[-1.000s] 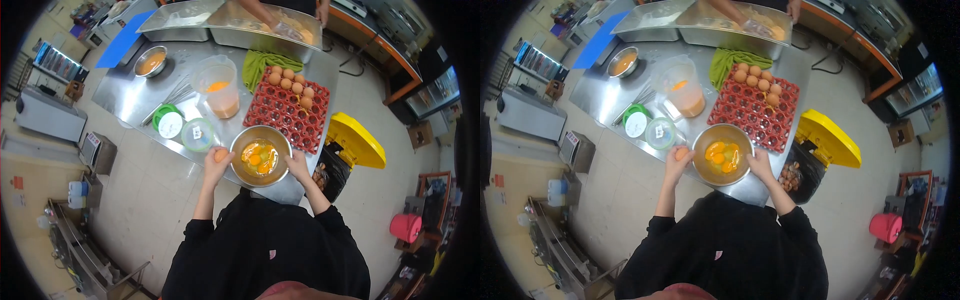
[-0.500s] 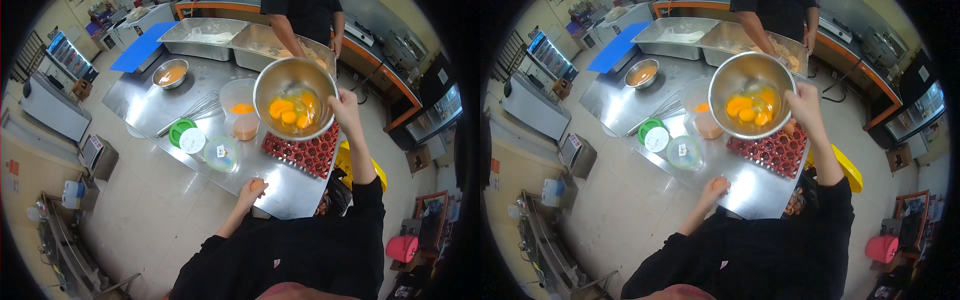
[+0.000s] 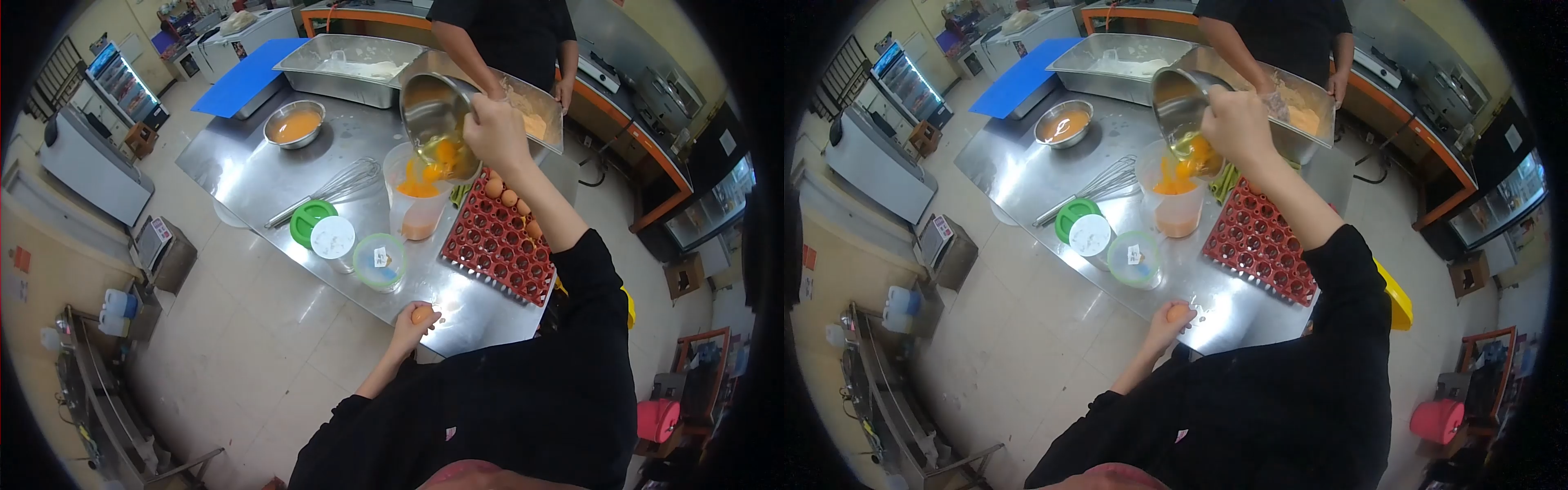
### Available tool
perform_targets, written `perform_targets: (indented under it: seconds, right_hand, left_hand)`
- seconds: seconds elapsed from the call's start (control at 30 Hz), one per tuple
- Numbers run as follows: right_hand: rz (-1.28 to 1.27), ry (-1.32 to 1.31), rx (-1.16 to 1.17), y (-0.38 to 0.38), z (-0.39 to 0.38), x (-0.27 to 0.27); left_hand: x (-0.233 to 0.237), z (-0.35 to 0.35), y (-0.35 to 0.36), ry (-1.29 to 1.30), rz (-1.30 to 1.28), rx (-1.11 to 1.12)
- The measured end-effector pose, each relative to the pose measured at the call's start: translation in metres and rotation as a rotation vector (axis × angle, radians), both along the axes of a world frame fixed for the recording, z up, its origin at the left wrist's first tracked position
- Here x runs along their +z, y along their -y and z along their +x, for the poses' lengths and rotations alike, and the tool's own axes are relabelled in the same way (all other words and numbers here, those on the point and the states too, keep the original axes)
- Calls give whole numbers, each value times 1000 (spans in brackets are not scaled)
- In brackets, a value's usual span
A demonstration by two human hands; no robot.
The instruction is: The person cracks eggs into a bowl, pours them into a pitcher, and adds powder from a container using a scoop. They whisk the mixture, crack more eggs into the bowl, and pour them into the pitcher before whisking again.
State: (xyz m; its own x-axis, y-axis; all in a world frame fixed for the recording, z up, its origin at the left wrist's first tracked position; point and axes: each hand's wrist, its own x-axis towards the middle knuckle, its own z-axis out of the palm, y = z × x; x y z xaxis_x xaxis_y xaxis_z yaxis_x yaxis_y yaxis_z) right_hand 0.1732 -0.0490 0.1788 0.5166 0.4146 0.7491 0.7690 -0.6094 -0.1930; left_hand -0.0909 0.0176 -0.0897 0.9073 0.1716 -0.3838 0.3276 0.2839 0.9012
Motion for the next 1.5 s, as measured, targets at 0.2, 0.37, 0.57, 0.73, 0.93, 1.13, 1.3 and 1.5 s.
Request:
perform_targets:
  seconds: [0.2, 0.37, 0.57, 0.73, 0.93, 1.13, 1.3, 1.5]
  right_hand:
    - [-182, 186, 122, -12, -19, -18]
    - [-155, 377, 258, 3, -22, -35]
    - [382, -155, -24, 81, -71, -48]
    - [611, -748, -139, 169, -142, -147]
    - [863, -1226, -138, 200, -208, -280]
    - [534, -1291, -272, 198, -209, -272]
    - [453, -1024, -372, 216, -181, -245]
    - [495, -964, -335, 215, -171, -235]
  left_hand:
    - [8, 1, -4, 4, -1, 19]
    - [0, 6, -2, 8, 3, -2]
    - [22, 9, -8, -35, -11, 12]
    - [52, 0, -24, 64, -18, 69]
    - [54, 12, -14, 84, 93, 129]
    - [52, 54, -3, 189, 369, 24]
    - [67, 130, 12, 455, 554, -210]
    - [56, 233, 84, 503, 1025, -482]
